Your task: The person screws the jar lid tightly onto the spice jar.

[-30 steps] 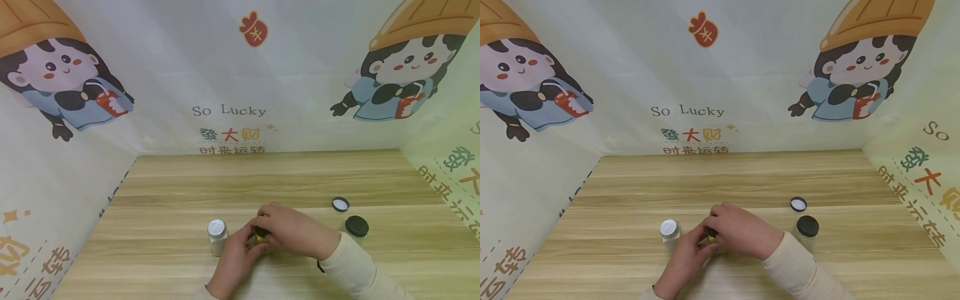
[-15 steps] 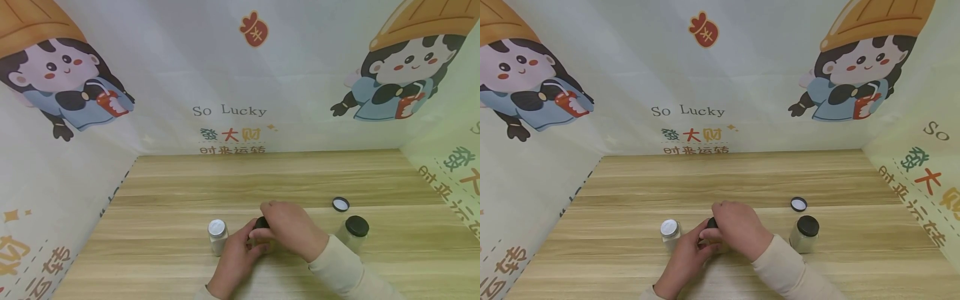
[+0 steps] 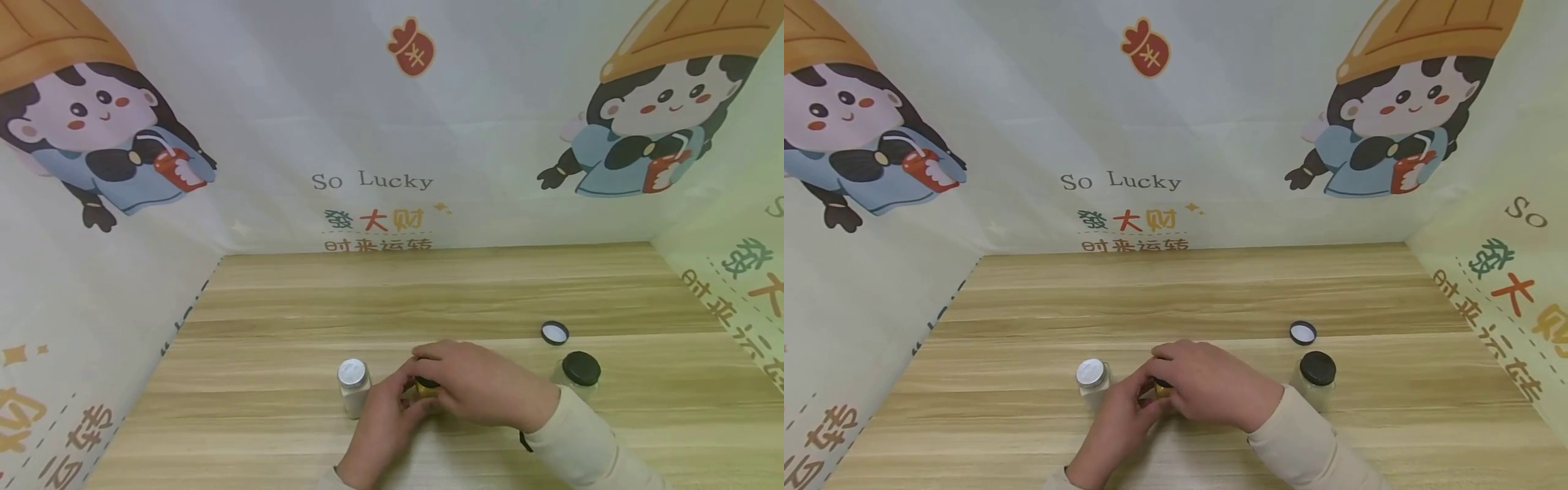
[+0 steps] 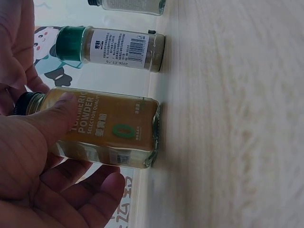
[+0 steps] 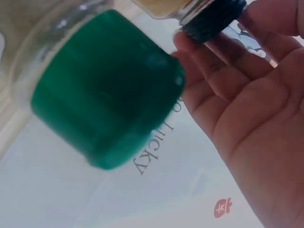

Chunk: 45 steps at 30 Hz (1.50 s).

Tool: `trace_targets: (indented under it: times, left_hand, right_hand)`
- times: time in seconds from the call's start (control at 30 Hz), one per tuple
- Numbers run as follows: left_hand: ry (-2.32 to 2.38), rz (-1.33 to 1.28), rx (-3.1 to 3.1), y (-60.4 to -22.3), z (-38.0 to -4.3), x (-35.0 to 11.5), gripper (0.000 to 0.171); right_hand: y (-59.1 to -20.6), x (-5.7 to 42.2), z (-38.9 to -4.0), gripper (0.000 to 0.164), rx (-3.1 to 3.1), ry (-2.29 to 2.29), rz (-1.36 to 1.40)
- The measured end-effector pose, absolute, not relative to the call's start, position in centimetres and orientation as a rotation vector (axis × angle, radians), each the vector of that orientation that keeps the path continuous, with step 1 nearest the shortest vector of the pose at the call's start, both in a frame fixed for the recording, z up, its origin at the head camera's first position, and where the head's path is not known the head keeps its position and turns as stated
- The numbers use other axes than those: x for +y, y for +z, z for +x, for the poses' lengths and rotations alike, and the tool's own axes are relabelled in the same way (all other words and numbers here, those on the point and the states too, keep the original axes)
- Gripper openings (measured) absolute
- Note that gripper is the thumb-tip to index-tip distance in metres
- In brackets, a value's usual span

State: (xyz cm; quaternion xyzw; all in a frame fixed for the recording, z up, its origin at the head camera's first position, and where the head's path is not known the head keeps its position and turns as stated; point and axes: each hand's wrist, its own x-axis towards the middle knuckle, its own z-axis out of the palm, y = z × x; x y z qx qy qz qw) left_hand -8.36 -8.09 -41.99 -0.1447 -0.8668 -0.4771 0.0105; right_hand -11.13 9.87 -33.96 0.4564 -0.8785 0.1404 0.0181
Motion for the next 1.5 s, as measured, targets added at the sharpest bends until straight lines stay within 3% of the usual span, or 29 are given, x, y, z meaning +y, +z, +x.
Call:
trace_targets:
  times: [0.17,0.5,0.73,1.0,1.23,1.5]
  left_hand:
    - [-1.506,-0.453,-2.716,-42.03,-8.41,-8.13,0.044]
    - [-1.471,-0.442,-2.718,-41.70,-8.34,-8.11,0.056]
    - [-1.478,-0.450,-2.715,-41.92,-8.44,-8.03,0.058]
    - [-1.499,-0.449,-2.709,-42.00,-8.29,-8.12,0.044]
    - [-1.475,-0.448,-2.704,-41.95,-8.30,-8.08,0.054]
    - [-1.471,-0.432,-2.737,-41.88,-8.45,-8.13,0.049]
  right_hand:
    - [-34.12,9.74,-11.27,0.039,-2.707,0.392,1.401]
    - [-34.25,9.66,-11.49,0.021,-2.793,0.475,1.249]
    - [-34.15,9.99,-11.40,0.032,-2.772,0.432,1.227]
    - [-34.01,9.75,-11.29,0.040,-2.656,0.462,1.436]
    - [-34.07,9.48,-11.33,0.018,-2.748,0.433,1.289]
    - [-34.17,9.42,-11.45,0.025,-2.777,0.412,1.189]
